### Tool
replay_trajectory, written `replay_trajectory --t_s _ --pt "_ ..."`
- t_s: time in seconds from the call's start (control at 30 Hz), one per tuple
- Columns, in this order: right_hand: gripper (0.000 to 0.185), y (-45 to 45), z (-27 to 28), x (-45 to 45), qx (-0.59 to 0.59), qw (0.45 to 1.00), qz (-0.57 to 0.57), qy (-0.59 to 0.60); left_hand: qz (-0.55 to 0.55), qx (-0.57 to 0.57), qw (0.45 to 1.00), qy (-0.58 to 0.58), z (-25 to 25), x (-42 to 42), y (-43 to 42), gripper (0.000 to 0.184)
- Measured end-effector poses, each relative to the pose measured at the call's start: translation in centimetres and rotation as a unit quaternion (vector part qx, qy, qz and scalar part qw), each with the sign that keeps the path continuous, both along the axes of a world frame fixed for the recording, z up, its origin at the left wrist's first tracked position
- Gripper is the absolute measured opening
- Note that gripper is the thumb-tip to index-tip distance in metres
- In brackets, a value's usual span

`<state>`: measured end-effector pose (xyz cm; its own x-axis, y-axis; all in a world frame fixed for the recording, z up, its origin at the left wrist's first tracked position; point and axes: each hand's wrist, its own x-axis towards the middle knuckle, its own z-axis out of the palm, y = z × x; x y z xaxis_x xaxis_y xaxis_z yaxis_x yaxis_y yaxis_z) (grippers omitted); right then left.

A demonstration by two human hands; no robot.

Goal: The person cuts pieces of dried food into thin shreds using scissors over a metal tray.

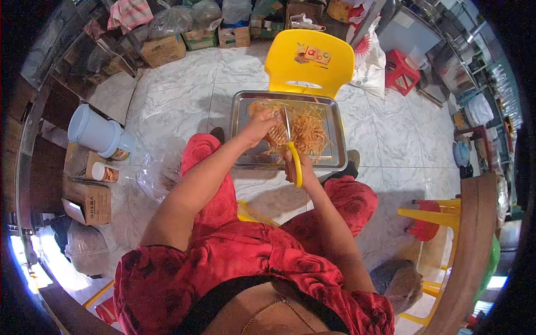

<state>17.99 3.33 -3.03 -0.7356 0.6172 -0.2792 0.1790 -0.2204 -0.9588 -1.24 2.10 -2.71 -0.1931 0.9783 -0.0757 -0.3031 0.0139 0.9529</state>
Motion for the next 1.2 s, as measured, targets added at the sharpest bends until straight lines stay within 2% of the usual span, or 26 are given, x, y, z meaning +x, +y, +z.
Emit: replay_trajectory --t_s 0.17,0.3,0.37,0.43,0.47,0.53,0.6,0.63,0.67,0.77,0.9,0.97,1.2 --pt "0.034 0.0 -0.1 0.2 0.039 0.998 -0.034 -0.035 0.005 -0.021 1.000 -0.011 0.2 0.3 0.0 0.031" --pt "0.032 -0.4 0.5 0.0 0.017 0.996 -0.055 -0.070 0.050 0.032 0.998 0.028 0.1 0.8 0.3 0.028" --pt "0.031 -0.2 0.1 0.1 -0.027 0.998 -0.047 0.012 0.058 0.037 0.997 0.035 0.0 0.2 0.5 0.027" --pt "0.031 0.1 -0.4 0.2 -0.029 0.999 -0.031 0.023 0.022 -0.008 0.999 -0.039 0.9 -1.0 0.2 0.024" --pt "0.031 0.1 -0.5 0.3 -0.029 0.999 -0.016 0.033 0.022 -0.009 0.999 -0.039 1.0 -1.5 0.2 0.024" --pt "0.031 0.0 -0.2 0.5 0.000 0.999 0.007 0.044 0.117 0.023 0.991 -0.053 1.2 -2.5 0.6 0.021" --pt "0.032 0.3 -0.6 0.7 0.029 0.998 0.031 0.055 0.154 0.036 0.986 -0.050 1.4 -3.1 0.8 0.021" --pt "0.038 0.6 -1.6 0.8 0.056 0.995 0.069 0.051 0.190 0.049 0.979 -0.047 1.5 -3.3 0.8 0.020" --pt "0.044 0.8 -2.5 0.9 0.083 0.990 0.108 0.046 0.191 0.048 0.979 -0.047 1.5 -3.4 0.7 0.020" --pt "0.046 0.4 -2.2 0.9 0.111 0.985 0.120 0.046 0.172 0.044 0.983 -0.037 1.6 -3.6 0.3 0.020" --pt "0.046 0.2 -1.3 0.9 0.111 0.986 0.119 0.033 0.188 0.050 0.981 -0.007 1.2 -3.7 0.5 0.018" --pt "0.047 -0.1 -0.2 0.8 0.045 0.992 0.117 0.026 0.204 0.075 0.976 0.021 0.4 -4.0 0.8 0.017" --pt "0.045 -0.3 -0.5 0.6 0.070 0.993 0.092 0.027 0.187 0.056 0.981 0.020 0.3 -3.7 1.0 0.018"
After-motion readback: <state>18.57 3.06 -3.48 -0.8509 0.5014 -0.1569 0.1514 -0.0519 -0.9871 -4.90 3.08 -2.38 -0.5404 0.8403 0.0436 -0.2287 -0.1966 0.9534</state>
